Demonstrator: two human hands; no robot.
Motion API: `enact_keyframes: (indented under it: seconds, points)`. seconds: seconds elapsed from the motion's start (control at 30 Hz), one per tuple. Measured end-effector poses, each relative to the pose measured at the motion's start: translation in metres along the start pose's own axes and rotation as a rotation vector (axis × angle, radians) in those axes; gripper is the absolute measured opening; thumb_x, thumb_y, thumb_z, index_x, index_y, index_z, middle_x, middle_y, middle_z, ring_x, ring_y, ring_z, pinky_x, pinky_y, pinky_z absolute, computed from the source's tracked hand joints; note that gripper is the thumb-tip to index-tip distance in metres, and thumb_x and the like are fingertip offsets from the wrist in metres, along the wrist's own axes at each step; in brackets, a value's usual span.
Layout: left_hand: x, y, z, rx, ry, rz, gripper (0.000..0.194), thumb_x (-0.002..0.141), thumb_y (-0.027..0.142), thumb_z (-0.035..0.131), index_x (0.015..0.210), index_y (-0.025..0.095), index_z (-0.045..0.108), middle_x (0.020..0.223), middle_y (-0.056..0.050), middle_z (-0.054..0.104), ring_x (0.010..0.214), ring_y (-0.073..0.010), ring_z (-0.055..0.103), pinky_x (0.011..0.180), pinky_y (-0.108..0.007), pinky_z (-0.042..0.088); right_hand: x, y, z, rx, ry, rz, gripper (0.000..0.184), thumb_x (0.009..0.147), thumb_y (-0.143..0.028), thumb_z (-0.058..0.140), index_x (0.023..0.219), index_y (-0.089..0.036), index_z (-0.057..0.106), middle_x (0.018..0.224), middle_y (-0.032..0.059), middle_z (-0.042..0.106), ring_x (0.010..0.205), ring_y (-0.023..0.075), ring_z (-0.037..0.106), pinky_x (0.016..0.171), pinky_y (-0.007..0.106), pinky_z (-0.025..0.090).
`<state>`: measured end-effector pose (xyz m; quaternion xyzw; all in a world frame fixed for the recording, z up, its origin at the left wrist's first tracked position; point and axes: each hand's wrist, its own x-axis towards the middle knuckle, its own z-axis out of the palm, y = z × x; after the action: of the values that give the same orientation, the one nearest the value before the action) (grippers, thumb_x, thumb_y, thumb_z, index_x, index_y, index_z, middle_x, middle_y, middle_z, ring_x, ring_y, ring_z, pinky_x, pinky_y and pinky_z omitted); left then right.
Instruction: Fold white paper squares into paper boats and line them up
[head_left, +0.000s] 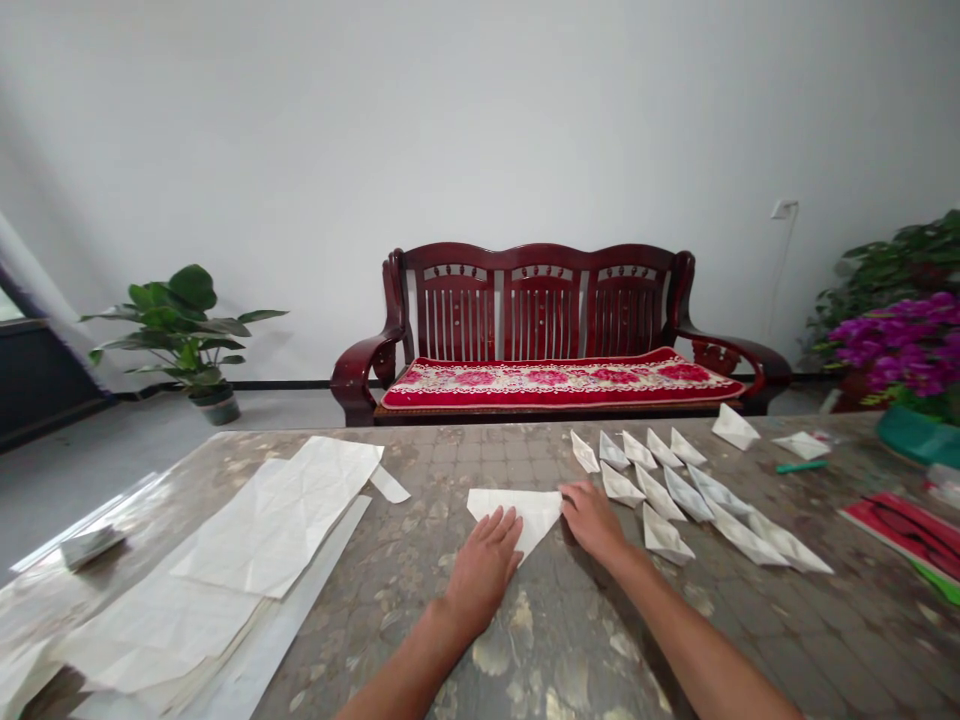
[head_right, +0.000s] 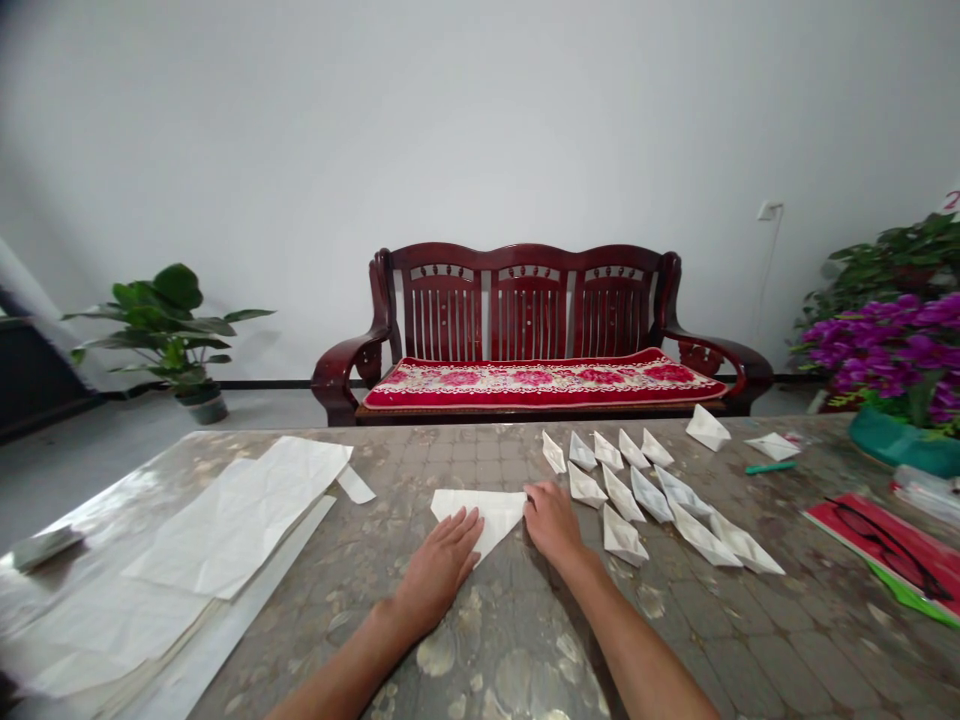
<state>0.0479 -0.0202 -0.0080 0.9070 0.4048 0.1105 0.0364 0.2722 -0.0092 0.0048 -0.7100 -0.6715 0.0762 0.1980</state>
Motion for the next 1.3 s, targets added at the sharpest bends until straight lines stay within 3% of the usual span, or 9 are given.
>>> enact_keyframes:
  seconds: [0.23,0.57,0.7,0.87,1.03,1.17,1.3]
  points:
    - [-0.001,-0.004,0.007,0.029,0.055,0.043,0.044,0.093,0.020,0.049,0.137,0.019,0.049,0.145,-0.009,0.049,0.136,-0.0263,0.043,0.111,-0.044,0.041,0.009,0.002,0.001,0.053,0.024,0.048,0.025,0.081,-0.015,0.048,0.094,-0.019,0.070,0.101,0.0049,0.067,0.100,0.0172,0.058,0.088,0.026,0.038]
    - [-0.001,-0.003,0.010,0.035,0.086,0.040,0.044,0.091,0.018,0.053,0.135,0.018,0.051,0.143,-0.009,0.051,0.133,-0.0272,0.046,0.109,-0.045,0.043,0.008,-0.009,-0.007,0.074,0.092,0.055,0.017,0.081,-0.016,0.047,0.079,-0.021,0.063,0.089,0.0024,0.065,0.085,0.0160,0.058,0.071,0.024,0.036]
    - [0.000,-0.004,0.012,0.027,0.098,0.039,0.044,0.091,0.019,0.054,0.135,0.019,0.051,0.143,-0.009,0.052,0.133,-0.0271,0.046,0.110,-0.044,0.043,0.005,-0.007,-0.005,0.133,0.151,0.008,0.018,0.083,-0.019,0.044,0.080,-0.021,0.061,0.086,0.0014,0.066,0.083,0.0164,0.058,0.071,0.025,0.036]
    - [-0.001,-0.004,0.014,0.009,0.117,0.043,0.043,0.092,0.021,0.054,0.134,0.020,0.051,0.142,-0.008,0.052,0.133,-0.0267,0.046,0.110,-0.044,0.042,0.004,0.000,-0.001,0.154,0.095,0.019,0.019,0.081,-0.019,0.045,0.088,-0.022,0.063,0.087,0.0007,0.068,0.082,0.0170,0.060,0.070,0.025,0.036]
    - [0.000,-0.003,0.012,-0.022,0.086,0.018,0.044,0.091,0.020,0.056,0.134,0.018,0.052,0.141,-0.008,0.053,0.133,-0.0264,0.046,0.111,-0.043,0.040,0.010,-0.008,-0.010,0.017,0.015,-0.076,0.030,0.071,-0.015,0.054,0.097,-0.024,0.068,0.087,0.0002,0.070,0.087,0.0183,0.056,0.077,0.026,0.034]
    - [0.001,-0.001,0.006,-0.042,0.055,0.006,0.044,0.091,0.021,0.056,0.134,0.016,0.052,0.140,-0.009,0.054,0.131,-0.0260,0.046,0.111,-0.041,0.039,0.015,-0.023,-0.020,-0.118,-0.053,-0.179,0.016,0.075,-0.025,0.059,0.086,-0.026,0.071,0.089,-0.0007,0.072,0.091,0.0203,0.053,0.080,0.031,0.030]
    - [0.001,0.003,-0.004,-0.066,0.053,-0.016,0.041,0.090,0.021,0.058,0.130,0.018,0.055,0.135,-0.008,0.057,0.124,-0.0238,0.051,0.108,-0.037,0.042,0.018,-0.034,-0.020,-0.191,-0.089,-0.301,0.013,0.079,-0.025,0.060,0.085,-0.026,0.071,0.088,0.0001,0.071,0.091,0.0207,0.050,0.080,0.033,0.028]
